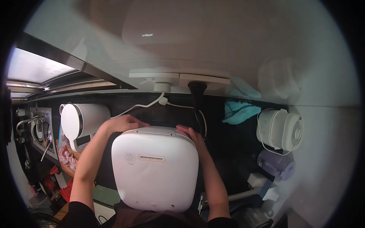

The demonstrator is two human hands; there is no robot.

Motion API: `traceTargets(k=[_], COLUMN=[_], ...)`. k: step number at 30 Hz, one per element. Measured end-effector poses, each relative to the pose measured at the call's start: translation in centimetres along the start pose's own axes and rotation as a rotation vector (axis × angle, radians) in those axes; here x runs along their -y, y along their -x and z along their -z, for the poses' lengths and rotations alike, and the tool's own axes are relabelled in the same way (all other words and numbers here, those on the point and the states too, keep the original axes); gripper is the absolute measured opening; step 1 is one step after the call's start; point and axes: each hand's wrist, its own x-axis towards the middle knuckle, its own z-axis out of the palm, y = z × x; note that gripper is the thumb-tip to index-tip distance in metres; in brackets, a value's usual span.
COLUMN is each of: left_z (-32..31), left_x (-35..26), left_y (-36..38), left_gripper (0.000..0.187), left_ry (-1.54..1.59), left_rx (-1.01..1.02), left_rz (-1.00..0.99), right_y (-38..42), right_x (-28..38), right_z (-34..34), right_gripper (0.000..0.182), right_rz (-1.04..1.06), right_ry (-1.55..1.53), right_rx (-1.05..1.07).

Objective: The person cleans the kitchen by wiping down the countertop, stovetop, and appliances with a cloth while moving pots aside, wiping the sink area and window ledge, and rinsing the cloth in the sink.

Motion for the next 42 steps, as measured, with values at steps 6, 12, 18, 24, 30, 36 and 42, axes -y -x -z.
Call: traceTargets(k=[6,12,18,24,30,36,42], left_z=[-0.3,-3.5,-2.1,0.2,-0.4,-3.4,-7.9], left_x=[-4.7,-4.2,-2.9,-8.7,-10.4,-12.0,-9.4], left_y=[-6.5,-14.4,-13.0,-5.6,-5.5,-11.2,-18.3], left_gripper=[0.041,0.032,0.021,0.02,0.024,0.031,0.072], left_ry=[-0.425,-1.368,-1.21,-0.504,-0.391,0.092,-1.075], left_rx=[-0.168,-0.438,-0.091,0.13,-0.009,0.049,-0.192], left_rz=[-0.795,-0.591,-0.391,-0.451,-0.787,-0.863,-0.995], right_y=[-5.3,-12.1,-10.8,-9.9,-5.4,1.8,7.6], right_x=[-1.5,-6.7,-8.0,-4.2,3.0,5.2,5.9], right_z=[9.9,18.3,9.8,1.2,1.1,3.9,4.6], right_gripper=[0.026,0.049,0.059,0.052,0.038,0.007,0.011], right_rz=[0.48,0.425,0.276,0.234,0.365,0.384,0.167], right_ry=[0.981,1.223,1.062,0.598,0.408,0.392,0.584], right_rx=[-0.997,-1.219,-0.951,-0.367,0.29,-0.112,-0.242])
